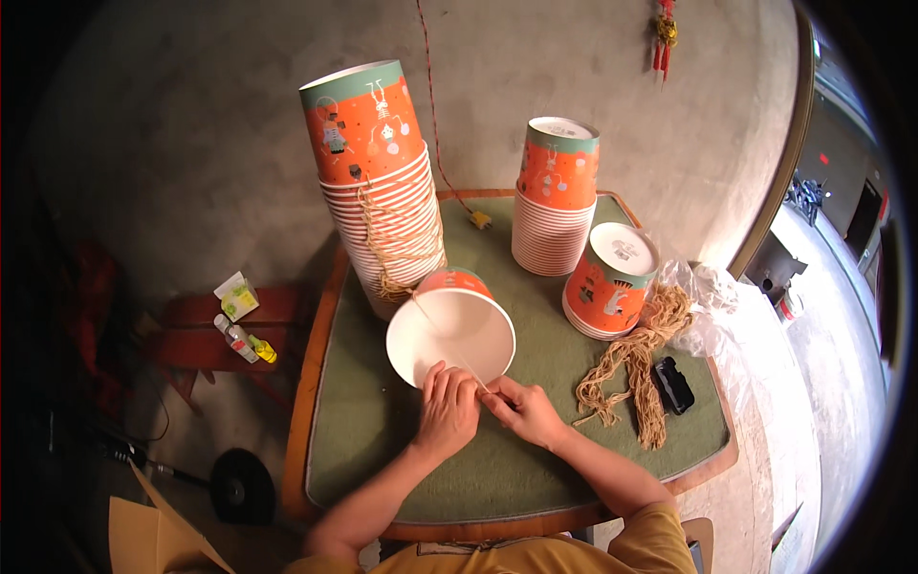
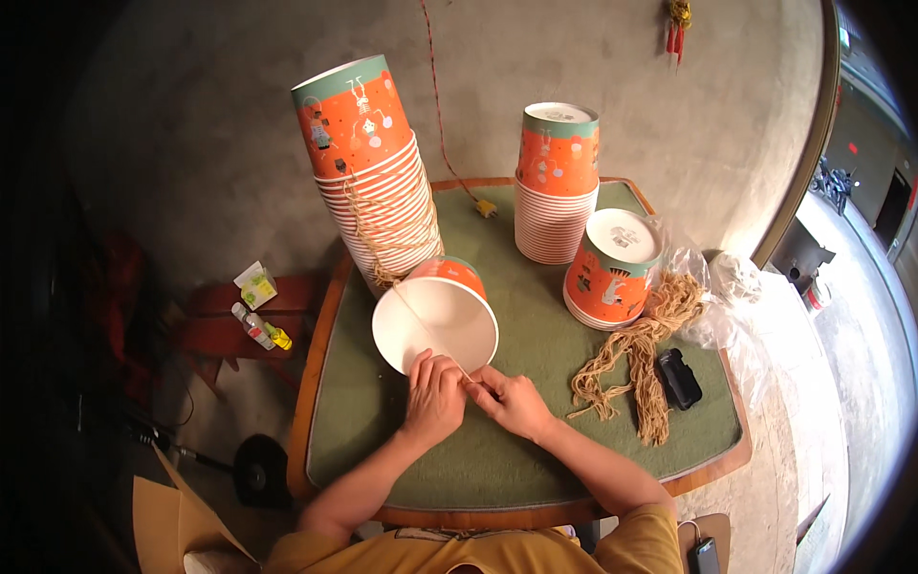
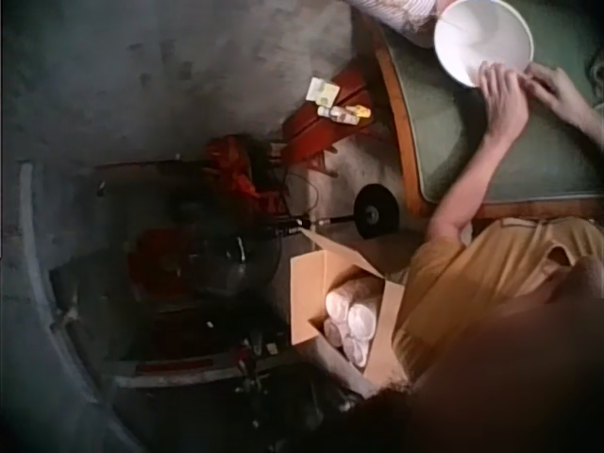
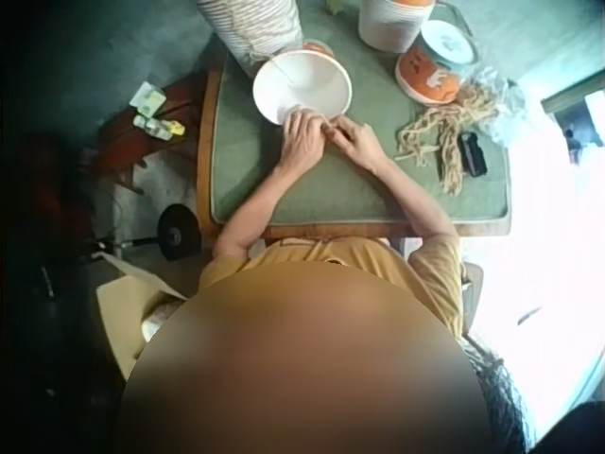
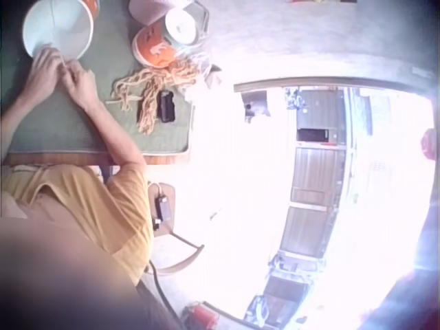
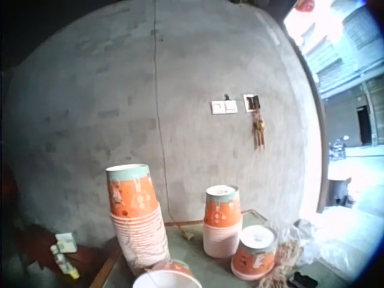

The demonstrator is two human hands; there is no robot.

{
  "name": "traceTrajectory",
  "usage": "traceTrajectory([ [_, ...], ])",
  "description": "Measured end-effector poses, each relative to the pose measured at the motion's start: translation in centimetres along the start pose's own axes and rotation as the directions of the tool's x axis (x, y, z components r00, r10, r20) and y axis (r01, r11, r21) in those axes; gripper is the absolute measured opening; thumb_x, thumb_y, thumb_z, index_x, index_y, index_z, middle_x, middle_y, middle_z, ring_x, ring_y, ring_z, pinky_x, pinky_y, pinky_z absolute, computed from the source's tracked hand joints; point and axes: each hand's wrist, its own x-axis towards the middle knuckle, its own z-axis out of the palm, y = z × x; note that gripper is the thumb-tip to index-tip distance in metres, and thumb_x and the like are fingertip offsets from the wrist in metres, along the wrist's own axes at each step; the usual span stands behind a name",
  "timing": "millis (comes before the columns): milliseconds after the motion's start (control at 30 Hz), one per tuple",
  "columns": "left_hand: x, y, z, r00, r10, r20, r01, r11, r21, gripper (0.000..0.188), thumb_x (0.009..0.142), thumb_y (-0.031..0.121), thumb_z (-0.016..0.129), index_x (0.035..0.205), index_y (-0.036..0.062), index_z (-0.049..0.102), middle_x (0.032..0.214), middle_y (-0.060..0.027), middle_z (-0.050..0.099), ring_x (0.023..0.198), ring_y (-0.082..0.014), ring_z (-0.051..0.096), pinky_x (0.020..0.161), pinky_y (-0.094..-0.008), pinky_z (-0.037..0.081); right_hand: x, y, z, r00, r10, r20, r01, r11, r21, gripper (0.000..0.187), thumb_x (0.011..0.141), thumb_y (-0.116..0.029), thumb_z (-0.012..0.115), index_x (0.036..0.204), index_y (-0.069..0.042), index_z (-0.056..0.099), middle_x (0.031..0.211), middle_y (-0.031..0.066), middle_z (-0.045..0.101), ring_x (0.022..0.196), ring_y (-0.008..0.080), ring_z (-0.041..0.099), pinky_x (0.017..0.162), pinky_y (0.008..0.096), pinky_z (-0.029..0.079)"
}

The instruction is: Thread string through pre-punched holes in paper cups to assemble them.

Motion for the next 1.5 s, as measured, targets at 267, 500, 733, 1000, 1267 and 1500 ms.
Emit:
traceTrajectory([
  [267, 2.0, 0.2, -5.4, 0.981, 0.097, -0.169, -0.080, 0.991, 0.104, 0.032, 0.078, -0.003, 0.062, 0.104, 0.0052, 0.044, 0.100, -0.0101, 0.051, 0.099, -0.0270, 0.056, 0.108, -0.0518, 0.032, 0.7, -5.5, -1.9, 0.997, 0.016, -0.075, 0.007, 0.954, 0.300, 0.016, 0.099, -0.017, 0.058, 0.101, -0.002, 0.063, 0.071, 0.0012, 0.066, 0.056, 0.0056, 0.059, 0.051, 0.0226, 0.046],
  [500, 3.7, -1.6, -7.2, 0.959, 0.197, -0.202, -0.194, 0.980, 0.034, 0.035, 0.077, -0.005, 0.060, 0.107, 0.0060, 0.045, 0.104, -0.0107, 0.050, 0.102, -0.0269, 0.056, 0.104, -0.0536, 0.036, 2.1, -7.0, -4.4, 0.991, 0.126, -0.048, -0.075, 0.814, 0.576, 0.023, 0.103, -0.025, 0.050, 0.100, -0.004, 0.059, 0.074, 0.0058, 0.067, 0.050, 0.0055, 0.054, 0.043, 0.0184, 0.039],
  [733, 4.0, -3.9, -5.9, 0.927, 0.247, -0.283, -0.258, 0.966, -0.001, 0.040, 0.074, -0.008, 0.059, 0.106, 0.0099, 0.046, 0.104, -0.0104, 0.050, 0.095, -0.0306, 0.058, 0.089, -0.0475, 0.049, 3.4, -5.7, -6.1, 0.964, 0.266, -0.028, -0.152, 0.630, 0.761, 0.021, 0.102, -0.025, 0.048, 0.101, -0.006, 0.058, 0.091, 0.0108, 0.072, 0.056, 0.0094, 0.062, 0.046, 0.0200, 0.047],
  [1000, 4.7, -5.3, -5.1, 0.892, 0.306, -0.332, -0.335, 0.942, -0.033, 0.043, 0.071, -0.012, 0.061, 0.104, 0.0103, 0.045, 0.108, -0.0117, 0.048, 0.101, -0.0330, 0.060, 0.091, -0.0498, 0.051, 4.5, -2.2, -6.4, 0.862, 0.492, 0.124, -0.317, 0.331, 0.889, 0.016, 0.098, -0.023, 0.053, 0.096, -0.008, 0.058, 0.066, -0.0053, 0.053, 0.052, 0.0047, 0.041, 0.042, 0.0183, 0.028],
  [1267, 4.2, -5.5, -4.8, 0.901, 0.238, -0.362, -0.308, 0.940, -0.148, 0.038, 0.075, -0.012, 0.059, 0.104, 0.0094, 0.046, 0.109, -0.0107, 0.049, 0.109, -0.0340, 0.059, 0.106, -0.0595, 0.039, 4.5, 0.0, -4.5, 0.868, 0.491, 0.074, -0.339, 0.476, 0.811, 0.017, 0.098, -0.024, 0.054, 0.093, -0.010, 0.062, 0.075, -0.0045, 0.060, 0.062, 0.0048, 0.053, 0.054, 0.0201, 0.041],
  [1500, 4.3, -5.0, -5.4, 0.940, 0.187, -0.285, -0.246, 0.951, -0.188, 0.029, 0.079, -0.004, 0.065, 0.100, 0.0090, 0.049, 0.097, -0.0100, 0.051, 0.102, -0.0324, 0.057, 0.098, -0.0523, 0.043, 4.3, 2.4, -3.4, 0.933, 0.308, -0.184, -0.240, 0.917, 0.318, 0.018, 0.094, -0.021, 0.057, 0.092, -0.004, 0.064, 0.083, 0.0048, 0.063, 0.071, 0.0122, 0.060, 0.063, 0.0283, 0.047],
])
